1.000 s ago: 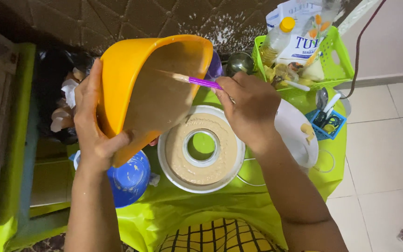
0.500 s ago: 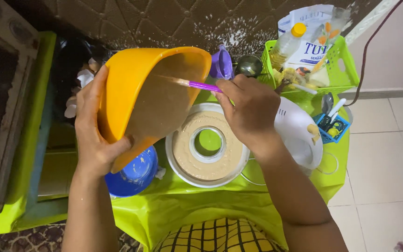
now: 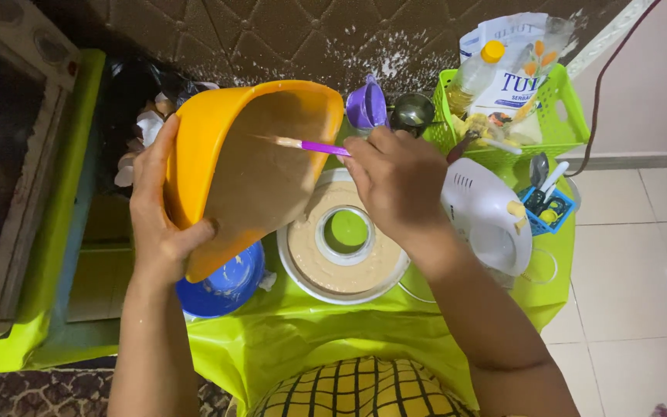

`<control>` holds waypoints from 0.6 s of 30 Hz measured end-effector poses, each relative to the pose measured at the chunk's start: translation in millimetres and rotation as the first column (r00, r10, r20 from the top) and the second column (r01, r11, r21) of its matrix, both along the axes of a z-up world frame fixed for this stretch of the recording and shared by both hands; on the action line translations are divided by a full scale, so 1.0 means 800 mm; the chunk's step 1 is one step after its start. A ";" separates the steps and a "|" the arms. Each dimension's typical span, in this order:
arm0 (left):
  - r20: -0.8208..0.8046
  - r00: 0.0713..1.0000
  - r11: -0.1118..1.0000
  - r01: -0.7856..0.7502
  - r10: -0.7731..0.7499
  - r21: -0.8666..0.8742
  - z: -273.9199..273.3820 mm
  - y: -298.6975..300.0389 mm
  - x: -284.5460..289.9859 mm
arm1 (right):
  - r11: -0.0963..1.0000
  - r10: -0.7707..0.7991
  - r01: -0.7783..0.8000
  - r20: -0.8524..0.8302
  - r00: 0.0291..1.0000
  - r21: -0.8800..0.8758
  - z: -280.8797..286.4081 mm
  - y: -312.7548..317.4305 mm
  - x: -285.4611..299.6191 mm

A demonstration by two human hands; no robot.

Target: Pouring mixed cake batter from a bowl into a bundt cake pan.

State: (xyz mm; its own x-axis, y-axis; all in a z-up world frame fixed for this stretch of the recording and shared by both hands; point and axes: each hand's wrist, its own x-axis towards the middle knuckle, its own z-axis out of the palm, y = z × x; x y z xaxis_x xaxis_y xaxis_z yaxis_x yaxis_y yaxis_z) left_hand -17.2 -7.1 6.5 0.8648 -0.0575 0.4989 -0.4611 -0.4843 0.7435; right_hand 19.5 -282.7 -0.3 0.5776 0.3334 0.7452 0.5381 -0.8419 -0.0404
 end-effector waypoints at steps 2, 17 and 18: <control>-0.008 1.000 1.000 -0.010 0.010 -0.009 -0.006 0.001 0.003 | 0.999 -0.022 0.021 -0.011 1.000 -0.025 0.000 0.002 0.000; -0.031 0.999 0.998 0.043 -0.044 -0.036 -0.047 0.006 0.037 | 0.990 -0.122 0.129 0.099 0.988 -0.063 -0.052 -0.020 0.039; -0.034 0.998 0.998 0.045 -0.046 -0.035 -0.049 0.006 0.038 | 0.989 -0.125 0.131 0.097 0.987 -0.062 -0.052 -0.018 0.040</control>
State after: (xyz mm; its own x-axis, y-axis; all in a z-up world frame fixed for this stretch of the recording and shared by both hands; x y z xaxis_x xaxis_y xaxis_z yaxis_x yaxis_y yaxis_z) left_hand 13.5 -2.1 -32.5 0.8784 -0.0808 0.4710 -0.4559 -0.4372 0.7753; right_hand 51.2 -297.2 -42.0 0.5487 0.3125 0.7754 0.4241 -0.9033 0.0640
